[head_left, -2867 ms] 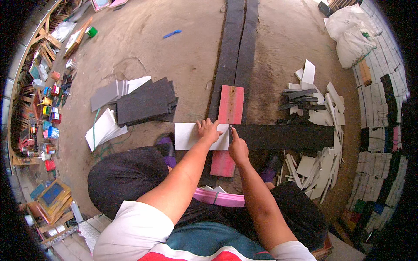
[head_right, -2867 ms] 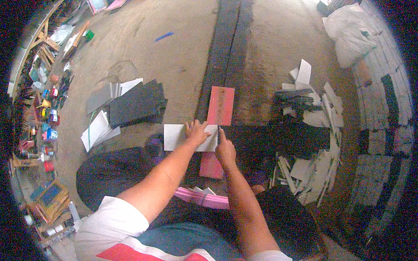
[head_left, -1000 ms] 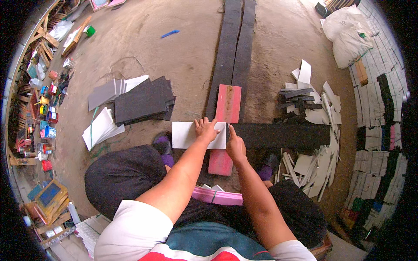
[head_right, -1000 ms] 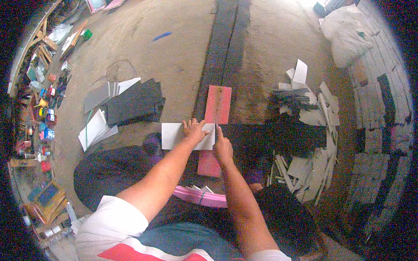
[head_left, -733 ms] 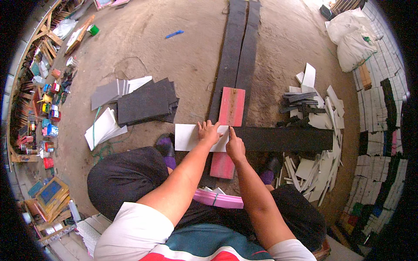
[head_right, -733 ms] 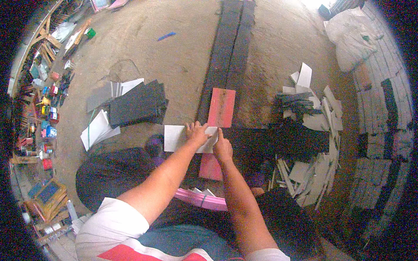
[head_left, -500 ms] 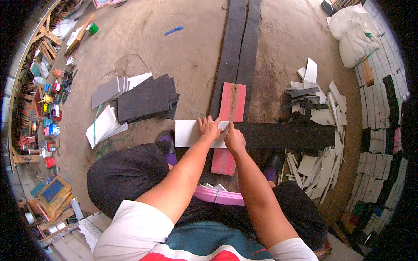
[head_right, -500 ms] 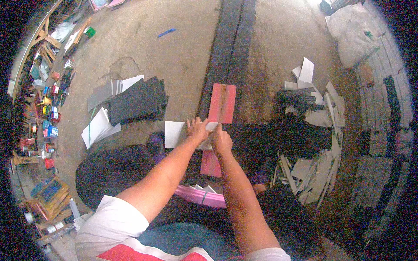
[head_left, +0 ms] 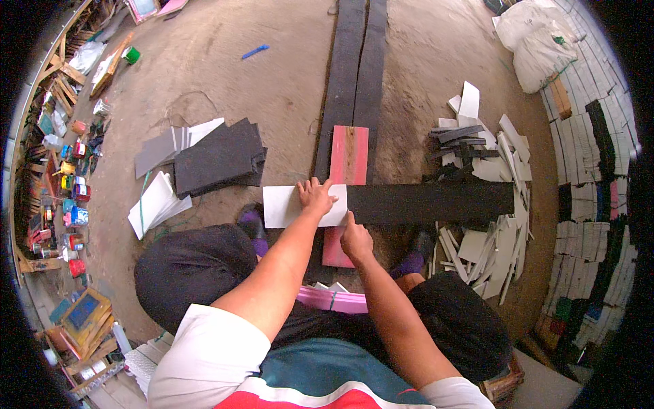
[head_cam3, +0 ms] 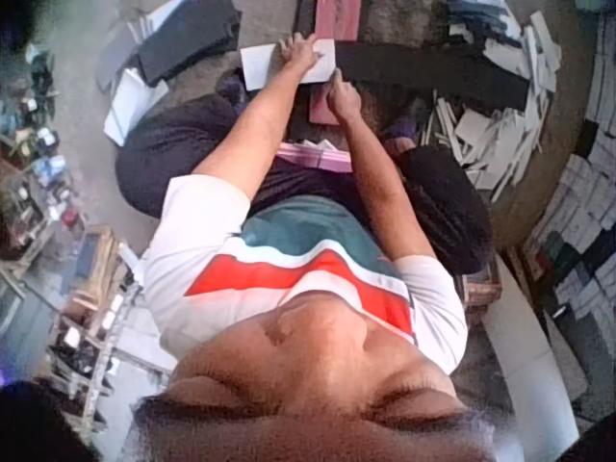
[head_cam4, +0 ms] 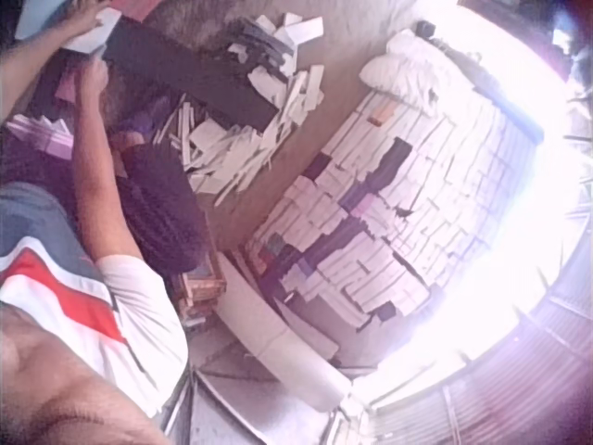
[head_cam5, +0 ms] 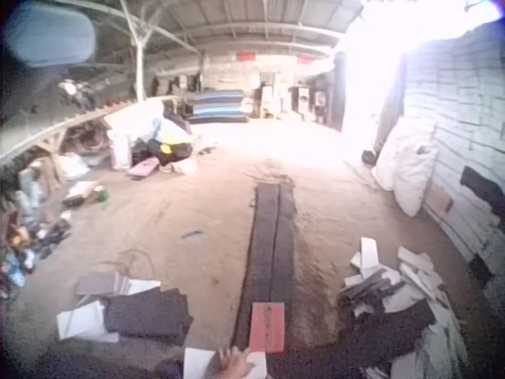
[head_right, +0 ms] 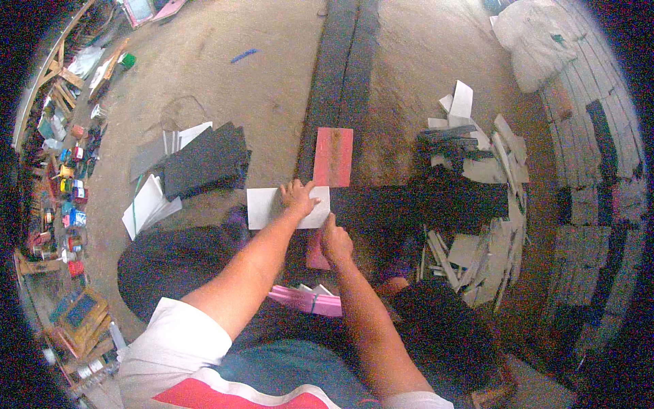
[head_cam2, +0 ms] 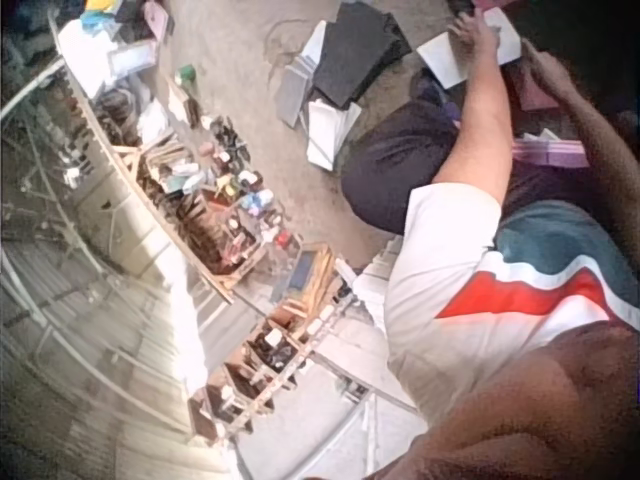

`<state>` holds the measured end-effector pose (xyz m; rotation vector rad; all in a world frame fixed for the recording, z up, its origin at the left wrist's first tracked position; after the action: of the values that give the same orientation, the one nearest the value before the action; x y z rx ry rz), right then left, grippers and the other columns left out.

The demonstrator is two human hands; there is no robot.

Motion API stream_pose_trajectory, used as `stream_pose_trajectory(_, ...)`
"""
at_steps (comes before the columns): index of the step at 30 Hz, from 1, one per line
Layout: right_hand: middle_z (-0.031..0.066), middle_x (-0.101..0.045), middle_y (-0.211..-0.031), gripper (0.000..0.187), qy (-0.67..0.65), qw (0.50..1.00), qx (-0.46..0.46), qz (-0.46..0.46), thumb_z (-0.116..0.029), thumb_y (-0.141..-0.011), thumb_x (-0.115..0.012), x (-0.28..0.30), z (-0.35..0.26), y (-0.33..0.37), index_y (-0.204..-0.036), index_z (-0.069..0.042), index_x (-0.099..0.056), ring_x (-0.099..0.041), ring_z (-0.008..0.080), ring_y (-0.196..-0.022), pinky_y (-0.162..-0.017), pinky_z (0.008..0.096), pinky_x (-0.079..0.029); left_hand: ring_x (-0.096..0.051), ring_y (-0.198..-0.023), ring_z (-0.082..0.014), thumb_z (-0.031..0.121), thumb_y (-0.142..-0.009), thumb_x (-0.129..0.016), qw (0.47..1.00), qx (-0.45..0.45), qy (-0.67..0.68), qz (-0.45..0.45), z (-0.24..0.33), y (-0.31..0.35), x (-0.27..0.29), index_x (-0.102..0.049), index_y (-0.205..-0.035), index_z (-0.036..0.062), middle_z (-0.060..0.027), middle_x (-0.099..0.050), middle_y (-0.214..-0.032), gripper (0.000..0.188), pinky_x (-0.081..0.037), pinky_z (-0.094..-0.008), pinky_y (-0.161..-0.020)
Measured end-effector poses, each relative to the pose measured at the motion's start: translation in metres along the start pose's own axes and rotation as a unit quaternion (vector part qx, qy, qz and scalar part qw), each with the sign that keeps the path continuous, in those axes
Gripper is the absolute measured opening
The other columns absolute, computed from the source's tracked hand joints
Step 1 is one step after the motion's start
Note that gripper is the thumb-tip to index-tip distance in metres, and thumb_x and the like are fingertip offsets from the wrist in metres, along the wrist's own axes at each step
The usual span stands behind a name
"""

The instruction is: The person sits on the floor and repeatedly scores white rectangular sheets using a red utility knife against a pink guide. The person flips each sheet over to score the opposite side, then places the finished pieces into a pile.

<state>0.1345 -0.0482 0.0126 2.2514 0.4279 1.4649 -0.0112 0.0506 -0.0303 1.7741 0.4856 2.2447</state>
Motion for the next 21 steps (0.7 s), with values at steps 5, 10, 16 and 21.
stream_pose_trajectory(5,0.0292,-0.071,-0.096,0.063,-0.008,1.000,0.001,-0.011,-0.015,-0.091,-0.050,-0.025,0.023,0.034,-0.153,-0.014,-0.036,-0.071,0.0473,-0.086,-0.074,0.0586,-0.056,-0.046,-0.135,-0.0361,0.051,-0.087,-0.073,1.000,0.002,-0.003,0.000,0.001,0.000,0.001,-0.056,-0.138,0.0294,-0.0144,-0.054,-0.137,0.057,-0.023,-0.0604,-0.119)
stream_pose_trajectory(10,0.0296,-0.070,-0.094,0.065,-0.024,1.000,-0.009,0.007,-0.011,-0.086,-0.054,-0.019,0.030,0.050,-0.151,-0.019,-0.045,-0.071,0.0464,-0.089,-0.080,0.0566,-0.056,-0.045,-0.135,-0.0372,0.051,-0.087,-0.073,1.000,-0.007,0.013,0.002,0.002,0.001,-0.001,-0.056,-0.138,0.0286,-0.0151,-0.053,-0.138,0.058,-0.020,-0.0610,-0.120)
stream_pose_trajectory(16,0.0302,-0.069,-0.099,0.050,-0.093,0.995,-0.021,0.013,-0.012,-0.091,-0.051,0.040,0.019,0.041,-0.139,-0.024,-0.059,-0.068,0.0485,-0.093,-0.081,0.0564,-0.054,-0.043,-0.137,-0.0385,0.051,-0.087,-0.073,1.000,-0.002,0.023,-0.005,-0.003,0.001,0.001,-0.056,-0.138,0.0291,-0.0160,-0.052,-0.139,0.058,-0.019,-0.0611,-0.120)
stream_pose_trajectory(21,0.0275,-0.070,-0.096,0.081,-0.030,0.998,0.036,0.049,-0.003,-0.083,-0.060,0.042,0.008,-0.008,-0.156,-0.026,-0.034,-0.071,0.0457,-0.087,-0.074,0.0567,-0.056,-0.044,-0.137,-0.0377,0.051,-0.087,-0.072,0.999,-0.002,0.039,-0.004,0.002,0.004,0.007,-0.056,-0.138,0.0315,-0.0154,-0.054,-0.137,0.056,-0.019,-0.0594,-0.121)
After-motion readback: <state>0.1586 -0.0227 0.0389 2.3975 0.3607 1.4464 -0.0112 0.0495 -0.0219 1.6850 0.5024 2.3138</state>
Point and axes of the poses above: each hand's wrist, its own y-axis away from the middle knuckle, its own x-axis out of the back of the hand, z = x × y, the point moved 5 cm from there along -y, towards the middle knuckle
